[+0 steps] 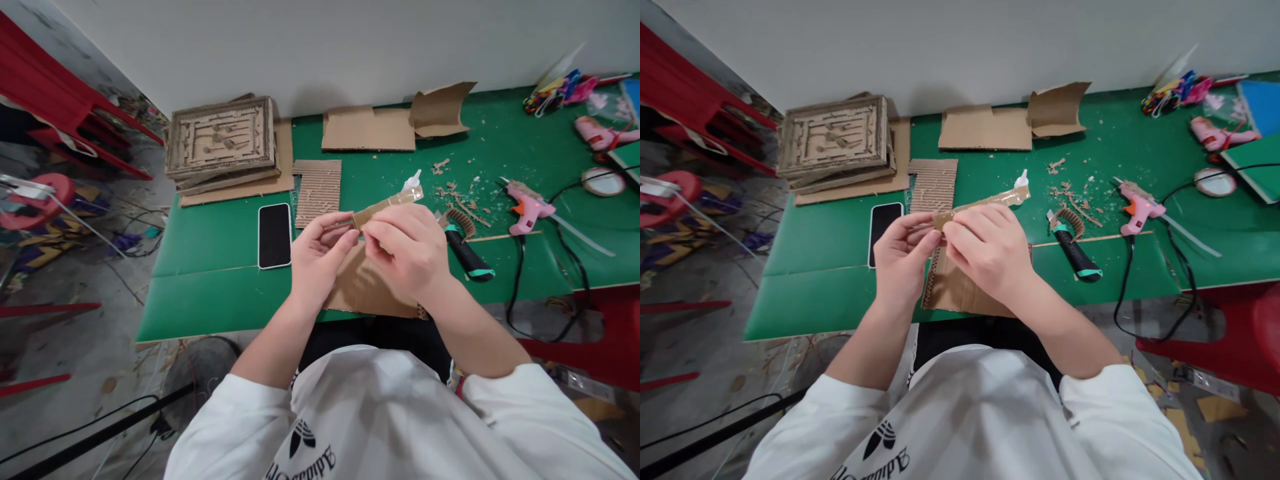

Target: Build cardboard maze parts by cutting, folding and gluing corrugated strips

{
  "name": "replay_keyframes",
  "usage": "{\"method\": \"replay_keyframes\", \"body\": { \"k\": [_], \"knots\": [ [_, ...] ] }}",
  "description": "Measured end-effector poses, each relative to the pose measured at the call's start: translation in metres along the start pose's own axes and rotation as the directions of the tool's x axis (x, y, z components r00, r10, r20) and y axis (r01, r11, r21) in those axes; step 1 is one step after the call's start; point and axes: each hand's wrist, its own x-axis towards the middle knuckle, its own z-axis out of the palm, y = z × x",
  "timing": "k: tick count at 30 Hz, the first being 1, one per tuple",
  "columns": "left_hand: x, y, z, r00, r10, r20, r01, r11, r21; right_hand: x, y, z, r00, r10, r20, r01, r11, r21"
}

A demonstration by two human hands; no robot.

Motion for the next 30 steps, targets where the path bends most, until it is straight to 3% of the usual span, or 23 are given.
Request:
{"method": "replay_keyframes", "body": {
  "k": [5, 13, 16, 23, 26, 30],
  "knots": [
    [0.001, 0.001, -0.001, 0.996, -0.083, -0.018, 0.083, 0.997, -0.001, -0.003, 0.000, 0.002, 0.999, -0.033, -0.003, 0.033, 0.999, -0.034],
    [-0.006, -0.004, -0.005, 0.996, -0.088, -0.001, 0.088, 0.996, 0.017, -0.014, -0.003, 0.007, 0.999, -0.040, 0.025, 0.039, 0.998, 0.042],
    [-0.014, -0.007, -0.008, 0.995, -0.094, 0.014, 0.093, 0.992, 0.090, -0.026, -0.006, 0.008, 1.000, 0.002, 0.021, -0.004, 0.996, 0.091],
    [-0.025, -0.013, -0.022, 0.977, -0.099, 0.190, 0.015, 0.915, 0.404, -0.049, -0.007, 0.005, 0.984, 0.147, 0.102, -0.161, 0.975, 0.154],
    [-0.025, -0.016, -0.024, 0.964, -0.181, 0.196, 0.107, 0.935, 0.338, -0.054, -0.010, 0.004, 0.974, 0.196, 0.110, -0.213, 0.960, 0.182],
    [-0.025, -0.020, -0.020, 0.954, -0.236, 0.185, 0.191, 0.954, 0.233, -0.059, -0.016, 0.007, 0.978, 0.170, 0.125, -0.193, 0.960, 0.203]
  ]
}}
